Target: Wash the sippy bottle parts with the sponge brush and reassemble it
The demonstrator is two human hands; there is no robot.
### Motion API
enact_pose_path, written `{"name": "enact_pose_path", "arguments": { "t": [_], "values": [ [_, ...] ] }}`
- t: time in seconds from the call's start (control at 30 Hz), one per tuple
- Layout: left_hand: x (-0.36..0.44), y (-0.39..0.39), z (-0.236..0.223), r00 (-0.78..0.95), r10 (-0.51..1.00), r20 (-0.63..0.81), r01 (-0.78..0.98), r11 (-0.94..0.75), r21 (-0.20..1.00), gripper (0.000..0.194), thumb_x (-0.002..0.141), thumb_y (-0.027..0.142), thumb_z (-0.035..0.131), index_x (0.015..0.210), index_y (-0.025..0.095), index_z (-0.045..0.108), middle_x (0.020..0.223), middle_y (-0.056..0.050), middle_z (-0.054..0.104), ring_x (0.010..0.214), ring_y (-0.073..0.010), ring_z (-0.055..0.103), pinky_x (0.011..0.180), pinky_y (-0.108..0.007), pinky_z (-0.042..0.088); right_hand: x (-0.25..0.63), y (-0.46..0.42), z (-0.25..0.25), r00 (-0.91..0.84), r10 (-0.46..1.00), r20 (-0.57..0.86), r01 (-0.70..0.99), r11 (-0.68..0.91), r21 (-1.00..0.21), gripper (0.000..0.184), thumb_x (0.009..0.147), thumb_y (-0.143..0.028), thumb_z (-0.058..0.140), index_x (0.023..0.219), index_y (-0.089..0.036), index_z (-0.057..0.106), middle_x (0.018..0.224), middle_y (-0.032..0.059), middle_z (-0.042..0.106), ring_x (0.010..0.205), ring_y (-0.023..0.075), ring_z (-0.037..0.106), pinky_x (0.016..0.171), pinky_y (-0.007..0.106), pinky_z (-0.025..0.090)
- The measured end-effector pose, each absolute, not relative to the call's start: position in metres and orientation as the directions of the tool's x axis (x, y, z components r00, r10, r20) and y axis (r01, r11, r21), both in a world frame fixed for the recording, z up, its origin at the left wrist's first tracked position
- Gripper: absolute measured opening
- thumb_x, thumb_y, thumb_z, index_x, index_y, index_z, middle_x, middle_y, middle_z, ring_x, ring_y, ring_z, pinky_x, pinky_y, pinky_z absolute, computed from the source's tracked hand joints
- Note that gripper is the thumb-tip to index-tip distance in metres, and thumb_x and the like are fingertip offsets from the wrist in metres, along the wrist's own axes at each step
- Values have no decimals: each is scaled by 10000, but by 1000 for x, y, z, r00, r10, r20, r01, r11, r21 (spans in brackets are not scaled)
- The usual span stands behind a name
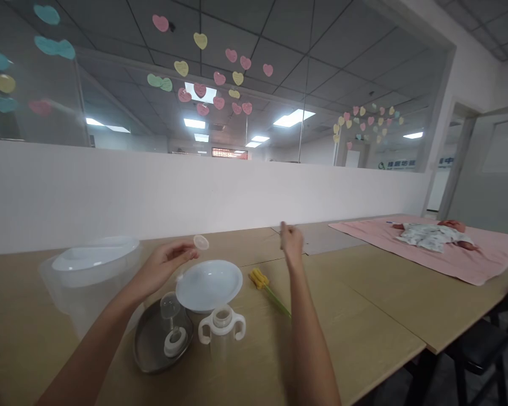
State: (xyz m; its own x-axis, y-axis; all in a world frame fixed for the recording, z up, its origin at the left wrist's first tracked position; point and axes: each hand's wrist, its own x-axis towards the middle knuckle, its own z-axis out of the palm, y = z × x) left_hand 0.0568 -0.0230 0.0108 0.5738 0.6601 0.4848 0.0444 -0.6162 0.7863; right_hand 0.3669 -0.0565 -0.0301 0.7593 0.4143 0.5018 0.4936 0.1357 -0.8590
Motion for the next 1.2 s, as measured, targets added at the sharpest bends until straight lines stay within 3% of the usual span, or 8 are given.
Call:
{"name": "enact_pose_path", "arguments": {
  "t": [0.07,0.23,0.5,0.6,0.67,0.83,1.0,1.2],
  "values": [
    [59,-19,8,570,655,496,50,-630,775,273,719,371,546,874,161,627,867,-52,662,848,-184,592,796,-310,453,346,-36,-39,655,632,414,484,70,-872,365,790,-430,409,519,-186,416,353,-47,393,307,80,398,351,198,322],
    [60,-7,-4,573,650,498,136,-675,725,294,736,373,525,920,166,622,970,-61,656,890,-200,591,824,-331,440,299,6,-63,495,812,310,459,59,-886,222,713,-307,558,564,-154,498,390,-37,477,329,80,456,323,171,348],
    [62,0,-11,581,627,518,236,-739,631,284,733,378,518,895,189,654,915,-40,679,865,-206,599,797,-317,445,279,-17,-41,365,874,322,444,141,-885,136,686,-248,601,761,-137,578,511,-29,538,421,80,510,350,162,399],
    [64,0,-12,599,607,521,228,-754,616,290,726,389,529,885,190,665,873,-34,688,831,-203,607,752,-290,449,255,-38,-20,-100,941,322,358,336,-871,227,676,-292,623,846,-143,604,709,24,621,608,107,574,441,174,462],
    [65,0,-12,582,610,538,236,-760,606,265,711,377,547,850,190,675,833,-26,692,799,-197,611,715,-266,445,239,-48,-12,-257,902,346,325,418,-848,264,652,-308,643,863,-153,611,805,34,630,705,124,581,470,174,471],
    [63,-3,-11,523,646,557,407,-763,503,263,720,389,515,760,192,683,776,-32,694,723,-188,606,631,-248,411,226,-43,-17,-161,876,455,309,483,-819,219,668,-305,616,820,-147,617,805,26,613,737,120,559,491,165,454],
    [51,1,-20,645,724,244,633,-685,360,177,636,313,549,579,187,659,603,-34,663,536,-158,559,480,-226,331,242,-17,-41,-7,922,387,473,344,-811,136,689,-217,556,784,-131,601,659,-4,568,575,79,507,411,135,361],
    [46,7,-42,608,758,-237,782,-518,348,217,486,240,607,312,171,497,346,-6,513,355,-132,451,407,-239,348,259,-3,-64,-1,984,177,866,90,-492,157,693,-134,523,813,-136,623,741,27,623,494,66,518,397,140,339]
  ]
}}
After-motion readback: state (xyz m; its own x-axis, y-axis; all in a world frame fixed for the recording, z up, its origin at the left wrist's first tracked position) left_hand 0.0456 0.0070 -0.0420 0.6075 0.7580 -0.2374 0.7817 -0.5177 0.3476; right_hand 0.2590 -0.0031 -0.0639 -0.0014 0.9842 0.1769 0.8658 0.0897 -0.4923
